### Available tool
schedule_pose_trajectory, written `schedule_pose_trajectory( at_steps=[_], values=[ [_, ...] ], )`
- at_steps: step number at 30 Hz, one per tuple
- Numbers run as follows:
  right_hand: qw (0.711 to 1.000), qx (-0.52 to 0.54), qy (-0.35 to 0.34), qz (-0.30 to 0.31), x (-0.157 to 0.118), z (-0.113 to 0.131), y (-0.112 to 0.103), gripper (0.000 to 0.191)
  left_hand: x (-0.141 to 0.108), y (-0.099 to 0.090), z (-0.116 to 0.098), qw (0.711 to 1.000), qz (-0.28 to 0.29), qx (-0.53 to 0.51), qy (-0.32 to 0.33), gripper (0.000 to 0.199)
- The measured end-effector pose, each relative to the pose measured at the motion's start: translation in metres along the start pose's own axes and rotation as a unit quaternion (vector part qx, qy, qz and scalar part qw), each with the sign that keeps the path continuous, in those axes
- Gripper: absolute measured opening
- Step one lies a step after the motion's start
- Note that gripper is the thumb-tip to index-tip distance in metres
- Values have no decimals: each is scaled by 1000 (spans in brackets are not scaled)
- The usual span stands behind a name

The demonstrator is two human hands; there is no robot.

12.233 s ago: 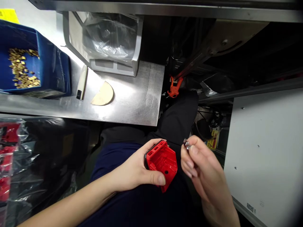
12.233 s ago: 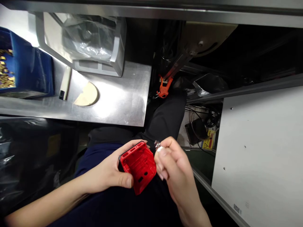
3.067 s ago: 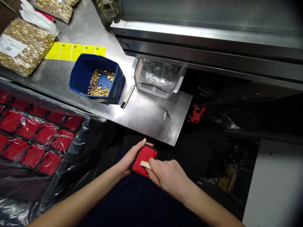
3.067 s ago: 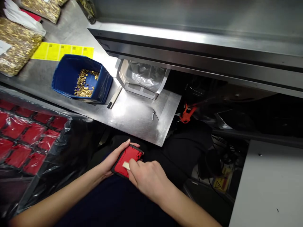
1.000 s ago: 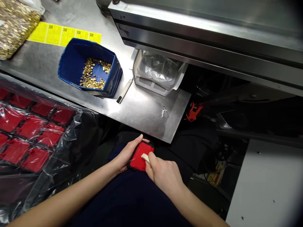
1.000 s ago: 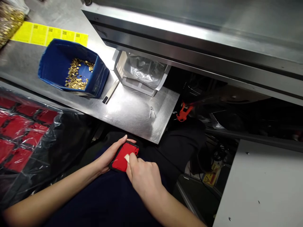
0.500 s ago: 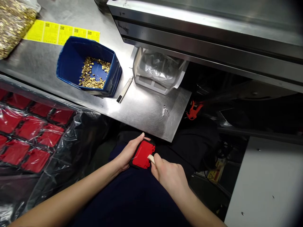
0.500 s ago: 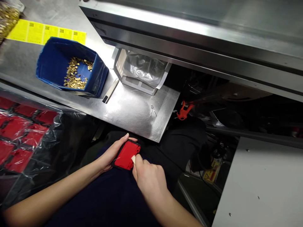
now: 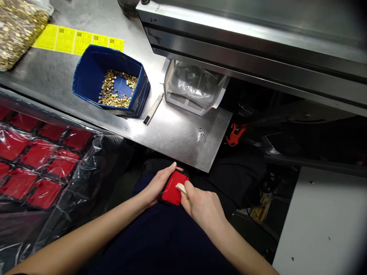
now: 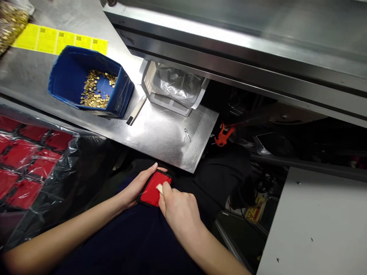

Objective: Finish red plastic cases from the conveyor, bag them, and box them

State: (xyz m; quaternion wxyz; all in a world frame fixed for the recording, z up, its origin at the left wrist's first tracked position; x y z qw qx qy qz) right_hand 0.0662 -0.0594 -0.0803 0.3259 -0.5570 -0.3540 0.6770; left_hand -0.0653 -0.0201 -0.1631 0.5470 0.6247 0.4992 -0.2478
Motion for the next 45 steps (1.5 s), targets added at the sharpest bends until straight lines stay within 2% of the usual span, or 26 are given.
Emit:
schedule_pose_trajectory(
  at_steps=[11,18,23,28,32,37,41,45],
  values=[
    [999,-6,0,42,3,0,-1,13,4,-3,0,1000,18,-7,-11,61],
    [999,0,7,36,6,-1,1,14,6,-4,-2,1000,11,3,0,60],
    [998,4,16,59,3,-4,1,9,5,-3,-4,1000,17,22,13,61],
    [998,24,-4,57,5,-1,-3,17,6,-4,-5,999,15,25,19,59],
    [997,24,8,76,7,1,-4,14,7,-4,-4,999,25,28,7,60],
    [998,22,5,66,5,1,-4,19,7,-5,-3,1000,25,16,-3,60],
    [996,31,-27,74,-4,-6,4,14,5,-4,-5,999,36,17,-12,60],
    [994,48,-85,54,2,-4,5,15,7,-5,-6,999,28,29,-10,61]
  ],
)
Point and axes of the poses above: each hand's wrist, its own x-axis towards the middle knuckle, its own y-axis out of the palm, z = x × y, the point moved 5 cm from there along x, towards the middle knuckle, and after that the axes turned 9 degrees about -x, right-handed, at the moved point
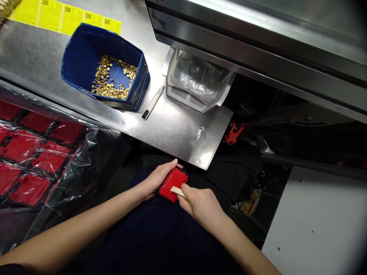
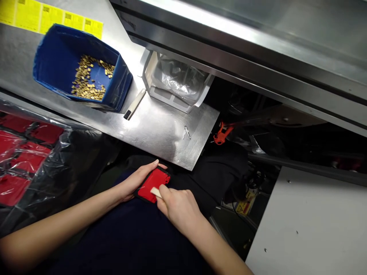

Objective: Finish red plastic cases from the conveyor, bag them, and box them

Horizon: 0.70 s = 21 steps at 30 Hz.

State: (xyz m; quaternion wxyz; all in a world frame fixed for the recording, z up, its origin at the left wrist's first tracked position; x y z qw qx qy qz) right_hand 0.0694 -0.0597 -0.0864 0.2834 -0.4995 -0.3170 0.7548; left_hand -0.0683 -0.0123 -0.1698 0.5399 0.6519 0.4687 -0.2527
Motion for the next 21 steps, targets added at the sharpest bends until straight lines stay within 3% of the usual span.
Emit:
schedule_pose_trajectory(
  at_steps=[6,11,16,21],
  values=[
    [999,20,40,-21,6,-10,-3,16,1,0,5,999,4,-27,-26,59],
    [1000,19,8,-19,5,-8,-2,17,1,1,5,999,-9,-31,-26,58],
    [998,30,51,-29,5,-16,-4,17,0,2,5,999,-11,-36,-39,57],
    [999,43,25,-21,2,-14,-1,18,0,3,5,999,-11,-38,-36,57]
  ],
)
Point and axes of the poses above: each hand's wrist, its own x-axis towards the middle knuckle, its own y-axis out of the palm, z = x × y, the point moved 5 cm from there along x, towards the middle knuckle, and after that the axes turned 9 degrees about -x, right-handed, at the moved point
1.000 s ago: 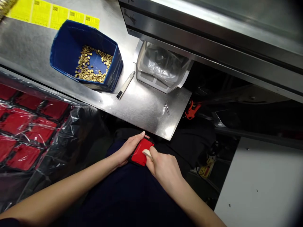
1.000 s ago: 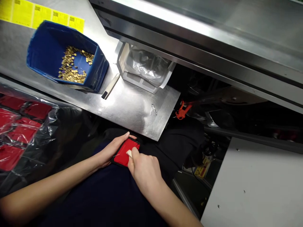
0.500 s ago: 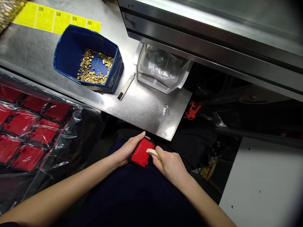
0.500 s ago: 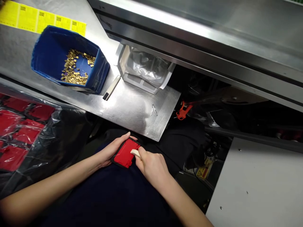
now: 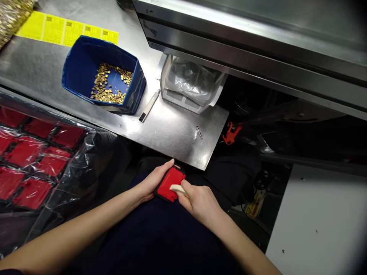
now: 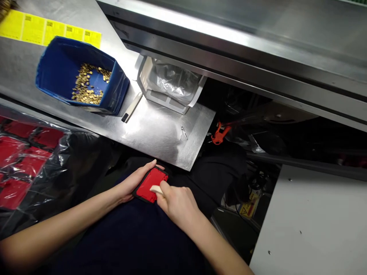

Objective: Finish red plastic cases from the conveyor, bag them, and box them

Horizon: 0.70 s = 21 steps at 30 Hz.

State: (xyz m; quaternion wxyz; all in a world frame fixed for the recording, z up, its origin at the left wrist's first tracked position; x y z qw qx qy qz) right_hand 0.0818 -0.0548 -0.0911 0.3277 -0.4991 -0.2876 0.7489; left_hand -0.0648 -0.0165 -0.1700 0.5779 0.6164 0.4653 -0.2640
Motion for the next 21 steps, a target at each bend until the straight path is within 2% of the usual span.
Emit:
schedule_pose_trajectory(
  at_steps=[5,9,14,18,21],
  values=[
    [999,0,32,-3,-3,-10,4,16,2,0,2,1000,-6,-4,-7,57],
    [1000,-3,15,-10,2,-10,0,19,2,1,2,1000,-11,0,-1,56],
    [999,-11,32,-2,2,-14,-5,19,0,3,3,1000,-6,5,-4,57],
    [1000,-17,-19,18,1,0,-5,13,2,5,2,1000,-5,14,2,57],
    [998,-31,-56,7,10,11,-16,17,2,5,0,1000,1,12,-4,55]
  ],
)
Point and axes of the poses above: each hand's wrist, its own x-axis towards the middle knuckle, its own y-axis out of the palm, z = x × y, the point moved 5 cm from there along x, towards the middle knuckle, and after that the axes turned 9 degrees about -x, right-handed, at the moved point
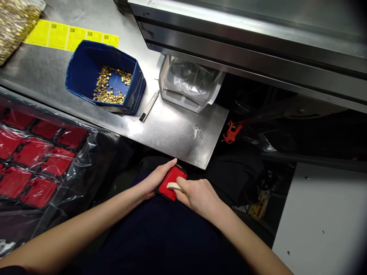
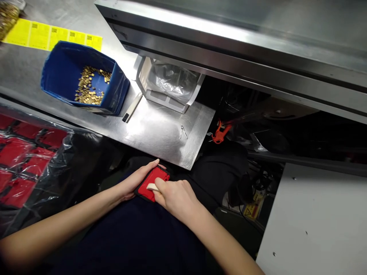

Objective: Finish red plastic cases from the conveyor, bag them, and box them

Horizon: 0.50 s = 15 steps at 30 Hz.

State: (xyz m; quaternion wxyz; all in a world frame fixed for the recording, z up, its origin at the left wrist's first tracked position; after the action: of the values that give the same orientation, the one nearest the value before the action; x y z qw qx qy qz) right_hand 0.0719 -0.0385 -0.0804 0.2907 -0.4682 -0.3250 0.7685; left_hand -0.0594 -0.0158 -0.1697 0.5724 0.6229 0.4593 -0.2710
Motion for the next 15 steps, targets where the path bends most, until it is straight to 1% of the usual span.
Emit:
schedule_pose_trajectory(
  at_steps=[2,3,5,7,8,9,10,12,14,15],
  values=[
    [1000,13,-7,-23,5,-2,-11,20,-3,-2,0,1000,7,-8,-7,55],
    [998,40,2,-42,7,-7,-17,20,-5,-3,-1,1000,11,-16,-6,54],
    [985,129,60,-100,10,-25,-26,23,-12,-6,-1,998,39,-55,4,51],
    [953,218,142,-154,18,-46,-26,31,-19,-10,0,989,91,-115,21,50],
    [939,245,170,-169,26,-54,-24,36,-23,-12,1,982,119,-145,31,51],
    [932,261,181,-176,38,-58,-22,38,-27,-15,2,974,143,-169,40,53],
    [931,269,176,-176,51,-59,-21,40,-31,-18,3,969,160,-184,47,55],
    [935,269,151,-176,77,-58,-24,39,-37,-25,6,962,178,-198,53,59],
    [931,260,152,-204,89,-68,-36,43,-41,-30,8,961,181,-202,48,60],
    [927,248,165,-226,88,-80,-44,46,-41,-33,8,962,177,-204,46,59]
  ],
)
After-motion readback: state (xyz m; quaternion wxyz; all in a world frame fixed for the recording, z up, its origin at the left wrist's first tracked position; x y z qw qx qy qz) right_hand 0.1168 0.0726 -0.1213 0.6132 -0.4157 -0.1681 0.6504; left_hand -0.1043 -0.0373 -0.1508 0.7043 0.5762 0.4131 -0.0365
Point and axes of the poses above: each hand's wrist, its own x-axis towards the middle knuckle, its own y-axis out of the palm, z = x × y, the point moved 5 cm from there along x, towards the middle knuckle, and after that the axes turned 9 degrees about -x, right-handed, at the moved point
